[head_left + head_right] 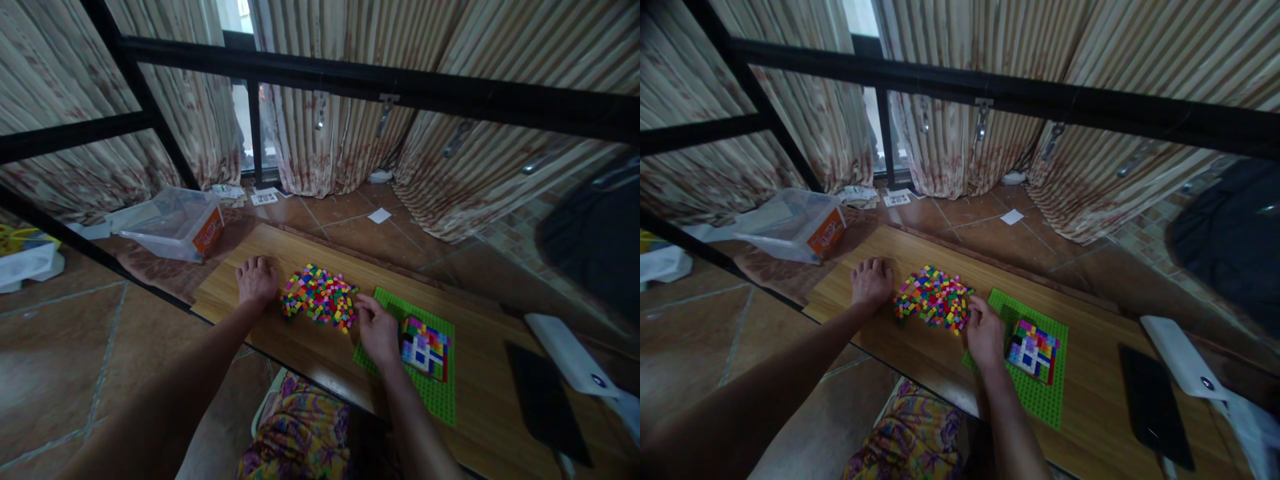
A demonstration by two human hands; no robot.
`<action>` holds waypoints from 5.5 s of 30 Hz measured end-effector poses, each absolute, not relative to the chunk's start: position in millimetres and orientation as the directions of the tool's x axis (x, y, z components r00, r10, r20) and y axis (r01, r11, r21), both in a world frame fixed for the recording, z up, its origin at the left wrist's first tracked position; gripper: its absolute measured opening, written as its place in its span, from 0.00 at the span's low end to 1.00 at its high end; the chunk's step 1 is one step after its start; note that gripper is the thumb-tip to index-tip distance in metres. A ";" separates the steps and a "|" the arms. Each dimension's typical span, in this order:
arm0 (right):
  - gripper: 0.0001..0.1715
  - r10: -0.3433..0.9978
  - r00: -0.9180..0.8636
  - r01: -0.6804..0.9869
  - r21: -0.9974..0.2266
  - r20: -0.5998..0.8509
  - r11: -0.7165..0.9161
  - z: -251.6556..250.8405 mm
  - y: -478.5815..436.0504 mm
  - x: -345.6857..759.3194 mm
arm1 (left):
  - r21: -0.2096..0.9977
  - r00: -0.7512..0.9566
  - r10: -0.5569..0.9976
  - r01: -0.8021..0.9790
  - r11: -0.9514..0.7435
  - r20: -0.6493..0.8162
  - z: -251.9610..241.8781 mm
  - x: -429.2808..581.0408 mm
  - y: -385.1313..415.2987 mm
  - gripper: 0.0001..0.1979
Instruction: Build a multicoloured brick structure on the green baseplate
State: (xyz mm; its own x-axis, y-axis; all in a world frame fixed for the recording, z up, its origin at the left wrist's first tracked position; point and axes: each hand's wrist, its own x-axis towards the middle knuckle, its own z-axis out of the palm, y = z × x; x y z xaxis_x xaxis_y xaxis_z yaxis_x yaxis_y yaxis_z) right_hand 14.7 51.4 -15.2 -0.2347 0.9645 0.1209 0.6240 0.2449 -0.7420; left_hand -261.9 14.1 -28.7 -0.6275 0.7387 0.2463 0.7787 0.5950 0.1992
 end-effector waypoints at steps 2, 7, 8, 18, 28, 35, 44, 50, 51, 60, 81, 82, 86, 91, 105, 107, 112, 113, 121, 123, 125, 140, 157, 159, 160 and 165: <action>0.20 0.971 -0.216 0.687 -0.690 0.106 0.228 -11.9 55.6 11.2 | 0.202 -0.627 0.740 0.779 0.594 0.243 -28.3 -261.9 13.9 0.21; 0.16 0.966 -0.255 0.866 -0.451 -0.032 0.213 -0.9 64.0 -6.3 | 0.206 -0.632 0.736 0.775 0.598 0.241 -26.8 -260.7 13.8 0.21; 0.15 0.968 -0.242 0.891 -0.410 -0.062 0.197 1.4 65.4 -9.7 | 0.206 -0.633 0.736 0.774 0.599 0.240 -26.8 -260.6 13.9 0.21; 0.15 0.970 -0.227 0.924 -0.334 -0.088 0.186 4.3 68.2 -15.4 | 0.200 -0.632 0.741 0.775 0.600 0.228 -26.7 -261.1 14.1 0.21; 0.19 0.989 -0.151 0.395 -0.917 -0.001 0.059 -10.3 58.8 7.4 | 0.206 -0.632 0.738 0.775 0.598 0.237 -27.5 -260.3 14.2 0.21; 0.24 0.947 -0.250 -0.117 -0.964 -0.203 -0.237 -0.5 49.4 8.9 | 0.214 -0.634 0.741 0.773 0.597 0.223 -26.3 -261.2 14.1 0.21; 0.23 0.900 -0.328 -0.265 -0.887 -0.287 -0.379 23.6 40.3 4.6 | 0.197 -0.627 0.746 0.779 0.595 0.226 -25.3 -260.8 14.4 0.22; 0.20 0.905 -0.359 -0.237 -0.916 -0.228 -0.325 21.1 41.2 5.1 | 0.205 -0.629 0.743 0.777 0.595 0.229 -27.7 -262.2 14.5 0.22; 0.20 0.911 -0.346 -0.231 -0.921 -0.224 -0.314 19.8 41.4 4.9 | 0.204 -0.628 0.743 0.778 0.594 0.232 -27.9 -262.2 14.6 0.22; 0.21 0.950 -0.207 -0.099 -0.961 -0.234 -0.258 4.1 46.3 3.0 | 0.209 -0.629 0.745 0.777 0.593 0.223 -27.1 -261.7 14.2 0.22; 0.17 0.938 -0.227 -0.325 -0.888 -0.263 -0.327 8.1 55.0 5.5 | 0.197 -0.631 0.742 0.775 0.600 0.227 -26.8 -261.0 13.8 0.21; 0.17 0.943 -0.214 -0.326 -0.891 -0.255 -0.315 8.6 55.0 5.2 | 0.198 -0.631 0.742 0.776 0.599 0.229 -27.2 -261.1 13.8 0.21; 0.16 0.966 -0.152 -0.306 -0.919 -0.209 -0.247 10.3 54.9 4.7 | 0.211 -0.629 0.743 0.777 0.593 0.230 -28.4 -261.7 14.0 0.21; 0.16 0.976 -0.145 -0.248 -0.949 -0.163 -0.196 6.2 57.0 5.5 | 0.218 -0.633 0.736 0.774 0.594 0.239 -27.1 -260.8 14.0 0.21; 0.15 0.960 -0.263 0.698 -0.668 0.098 0.259 -4.0 70.1 1.5 | 0.206 -0.634 0.741 0.773 0.600 0.220 -25.8 -260.8 14.1 0.20; 0.14 0.950 -0.294 0.745 -0.597 0.105 0.297 -0.9 71.9 -2.8 | 0.210 -0.635 0.739 0.772 0.600 0.223 -26.0 -260.9 14.2 0.20; 0.14 0.916 -0.384 0.770 -0.508 0.114 0.386 -2.3 73.1 -8.7 | 0.209 -0.634 0.739 0.773 0.598 0.230 -27.0 -261.0 14.0 0.20; 0.14 0.908 -0.402 0.759 -0.512 0.116 0.402 -2.9 72.7 -8.3 | 0.207 -0.632 0.740 0.775 0.597 0.231 -27.2 -261.0 14.0 0.20; 0.15 0.844 -0.502 0.623 -0.598 0.189 0.504 6.4 63.6 -22.7 | 0.212 -0.631 0.742 0.776 0.595 0.228 -25.9 -259.5 13.2 0.19; 0.16 0.766 -0.604 0.548 -0.583 0.220 0.600 8.2 60.7 -39.4 | 0.211 -0.628 0.743 0.778 0.592 0.231 -25.7 -259.2 12.8 0.19; 0.17 0.665 -0.711 0.479 -0.533 0.230 0.697 7.9 59.3 -58.3 | 0.205 -0.627 0.742 0.779 0.593 0.235 -25.8 -259.0 12.5 0.19; 0.09 0.476 -0.877 0.430 -0.343 0.059 0.835 1.2 72.3 -90.4 | 0.191 -0.632 0.738 0.775 0.602 0.235 -25.7 -258.2 12.1 0.18; 0.15 0.654 -0.733 0.389 -0.672 0.189 0.630 -7.2 67.1 -71.9 | 0.210 -0.629 0.749 0.776 0.594 0.208 -22.9 -258.1 11.2 0.19; 0.13 0.768 -0.623 0.326 -0.842 0.150 0.429 -9.5 60.7 -63.4 | 0.207 -0.631 0.750 0.775 0.597 0.198 -22.2 -258.0 11.4 0.19; 0.11 0.811 -0.576 0.263 -0.916 0.103 0.304 -10.2 56.5 -58.9 | 0.202 -0.632 0.750 0.774 0.599 0.196 -21.9 -258.0 11.6 0.19; 0.16 0.855 -0.494 -0.169 -0.948 -0.157 -0.272 -2.5 32.4 -39.0 | 0.191 -0.636 0.743 0.772 0.607 0.210 -22.1 -258.1 12.3 0.19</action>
